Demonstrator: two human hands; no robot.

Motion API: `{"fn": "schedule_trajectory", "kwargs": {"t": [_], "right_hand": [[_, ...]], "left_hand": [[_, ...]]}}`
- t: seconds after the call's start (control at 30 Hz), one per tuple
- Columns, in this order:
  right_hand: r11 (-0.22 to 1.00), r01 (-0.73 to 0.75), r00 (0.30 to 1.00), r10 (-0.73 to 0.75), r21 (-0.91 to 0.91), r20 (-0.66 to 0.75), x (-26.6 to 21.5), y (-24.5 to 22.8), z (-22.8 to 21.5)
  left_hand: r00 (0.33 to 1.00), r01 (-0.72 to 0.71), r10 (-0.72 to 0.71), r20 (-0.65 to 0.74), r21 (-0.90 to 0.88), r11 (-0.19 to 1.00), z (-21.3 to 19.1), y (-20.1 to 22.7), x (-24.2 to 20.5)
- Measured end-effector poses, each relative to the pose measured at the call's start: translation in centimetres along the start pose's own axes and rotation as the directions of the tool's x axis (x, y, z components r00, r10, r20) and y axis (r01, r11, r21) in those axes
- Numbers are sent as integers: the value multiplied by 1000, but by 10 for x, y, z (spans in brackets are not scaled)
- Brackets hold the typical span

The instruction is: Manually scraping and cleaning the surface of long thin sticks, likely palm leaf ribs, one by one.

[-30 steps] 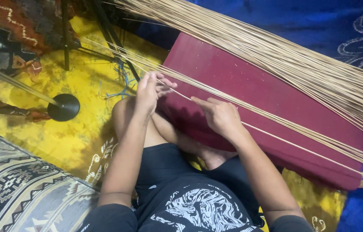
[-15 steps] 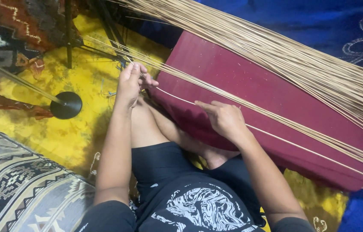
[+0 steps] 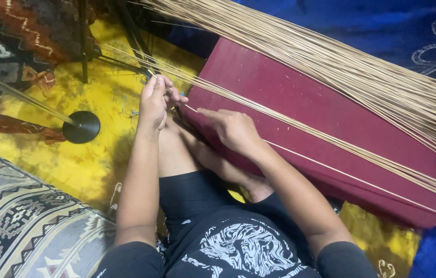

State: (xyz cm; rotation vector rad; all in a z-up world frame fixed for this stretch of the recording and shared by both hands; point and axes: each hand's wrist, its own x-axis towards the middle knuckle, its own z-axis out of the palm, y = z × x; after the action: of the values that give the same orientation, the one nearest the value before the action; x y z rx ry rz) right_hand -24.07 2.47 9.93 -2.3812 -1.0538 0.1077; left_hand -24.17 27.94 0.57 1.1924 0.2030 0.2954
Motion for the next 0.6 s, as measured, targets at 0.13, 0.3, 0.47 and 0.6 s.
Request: {"fn": "schedule_trajectory", "kwargs": {"t": [0.13, 0.3, 0.47, 0.6], "right_hand": [[998, 38, 999, -37, -50, 25, 7, 4, 4], [999, -10, 999, 11, -35, 39, 7, 4, 6], [999, -31, 998, 33, -34, 51, 8, 7, 4], [990, -43, 995, 54, -137, 80, -3, 6, -4]], "left_hand": [[1000, -5, 4, 10, 38, 999, -4, 12, -2], [998, -48, 45, 46, 52, 998, -4, 5, 3], [995, -88, 85, 49, 62, 994, 2, 7, 1], [994, -105, 107, -30, 69, 992, -11, 14, 9]]}}
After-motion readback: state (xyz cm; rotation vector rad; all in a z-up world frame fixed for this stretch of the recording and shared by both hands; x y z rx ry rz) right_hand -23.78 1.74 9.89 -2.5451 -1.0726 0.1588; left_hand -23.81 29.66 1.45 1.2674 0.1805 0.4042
